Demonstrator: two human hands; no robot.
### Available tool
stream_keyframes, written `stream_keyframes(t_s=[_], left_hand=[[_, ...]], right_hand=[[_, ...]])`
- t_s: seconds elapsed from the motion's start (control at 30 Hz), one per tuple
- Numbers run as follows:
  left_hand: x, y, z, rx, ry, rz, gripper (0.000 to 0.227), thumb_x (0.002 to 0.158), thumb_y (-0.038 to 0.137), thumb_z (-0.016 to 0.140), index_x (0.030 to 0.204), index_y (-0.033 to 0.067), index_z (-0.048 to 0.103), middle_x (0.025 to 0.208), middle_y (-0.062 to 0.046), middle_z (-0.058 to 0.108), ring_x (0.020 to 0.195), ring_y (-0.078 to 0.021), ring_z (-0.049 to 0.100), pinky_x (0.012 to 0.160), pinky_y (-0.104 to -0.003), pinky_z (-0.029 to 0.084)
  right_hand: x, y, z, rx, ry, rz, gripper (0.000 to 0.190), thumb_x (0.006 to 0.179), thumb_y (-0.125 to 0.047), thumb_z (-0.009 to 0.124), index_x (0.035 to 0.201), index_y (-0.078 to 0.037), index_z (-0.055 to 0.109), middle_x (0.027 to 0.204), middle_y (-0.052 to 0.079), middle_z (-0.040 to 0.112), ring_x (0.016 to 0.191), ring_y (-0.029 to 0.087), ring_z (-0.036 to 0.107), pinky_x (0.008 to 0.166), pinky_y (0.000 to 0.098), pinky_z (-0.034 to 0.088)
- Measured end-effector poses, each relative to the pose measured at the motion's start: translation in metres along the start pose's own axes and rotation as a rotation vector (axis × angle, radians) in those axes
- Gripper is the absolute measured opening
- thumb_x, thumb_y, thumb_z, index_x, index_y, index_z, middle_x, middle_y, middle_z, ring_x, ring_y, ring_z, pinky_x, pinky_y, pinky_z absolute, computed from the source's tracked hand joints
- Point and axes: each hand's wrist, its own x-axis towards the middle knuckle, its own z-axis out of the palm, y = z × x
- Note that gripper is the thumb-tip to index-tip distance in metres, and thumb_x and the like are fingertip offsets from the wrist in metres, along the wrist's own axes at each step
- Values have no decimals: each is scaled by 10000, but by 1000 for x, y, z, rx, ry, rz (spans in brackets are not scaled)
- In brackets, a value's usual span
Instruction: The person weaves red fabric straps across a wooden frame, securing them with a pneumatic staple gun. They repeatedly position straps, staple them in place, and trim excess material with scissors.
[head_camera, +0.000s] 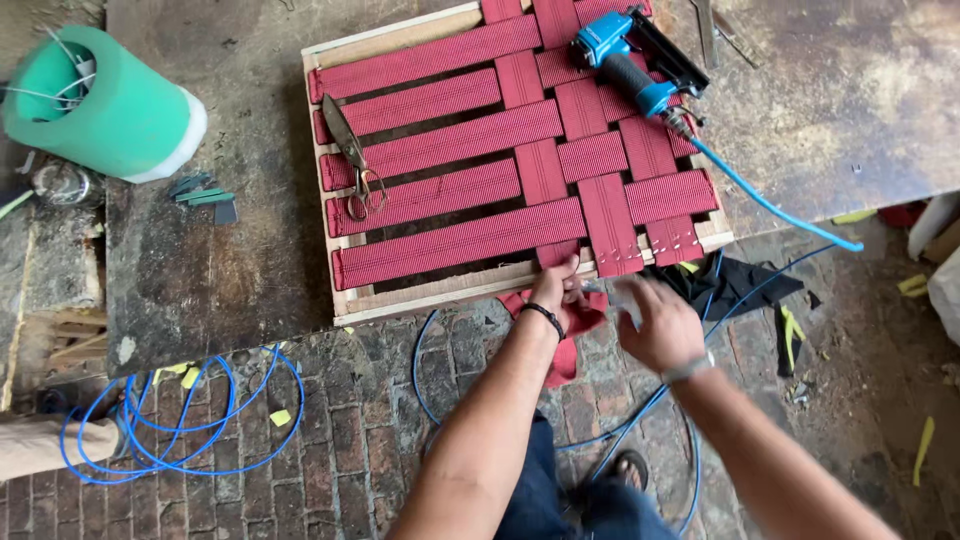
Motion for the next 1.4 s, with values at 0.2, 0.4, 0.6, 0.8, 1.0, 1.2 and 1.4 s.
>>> stream_keyframes(t_s=[0.2,0.4,0.6,0.8,1.0,1.2,1.4], left_hand=[[-8,-6,-1,-14,-55,83,319,1061,356,574,886,104,662,574,109,394,485,-64,322,496,-265,371],[-17,-14,9,43,120,135,331,1036,386,559,819,143,617,557,83,387,472,-87,365,484,-301,392],[-73,-82,14,39,189,209,442,1057,426,563,728,131,556,537,44,426,415,-110,354,397,-300,306],[-123,-137,9,-49,223,373,304,1028,331,588,817,113,574,552,53,425,428,-101,365,426,-304,339],[-151,-176,12,-124,202,451,253,1024,298,606,864,106,568,576,54,421,456,-78,359,464,-285,352],[-128,-210,-14,-214,104,472,317,1062,316,608,841,104,529,596,70,397,478,-59,342,464,-261,301],[-39,-212,-85,-94,212,400,275,994,320,599,863,85,649,578,40,450,453,-90,379,437,-282,293]], right_hand=[[128,-31,-9,-553,-383,-444,1331,685,-754,760,1623,-112,68,1705,152,50,1572,314,69,1258,518,106],[145,-38,-10,-603,-457,-372,1338,653,-677,795,1640,-236,6,1711,131,-13,1576,277,25,1266,458,46],[144,-38,-8,-571,-422,-351,1168,740,-379,728,1652,-267,8,1719,129,-8,1581,266,20,1266,438,41],[143,-32,-1,-538,-389,-339,1070,786,-373,654,1650,-299,27,1714,128,6,1577,276,33,1260,458,40],[145,-31,-1,-472,-383,-333,1071,782,-406,668,1643,-303,40,1712,138,-6,1576,295,22,1257,475,45],[138,-32,-8,-451,-393,-311,1180,705,-417,765,1638,-326,49,1708,148,-25,1578,303,17,1258,467,54],[150,-19,13,-426,-381,-322,1275,630,-405,830,1642,-314,60,1705,174,2,1581,314,33,1259,452,61]])
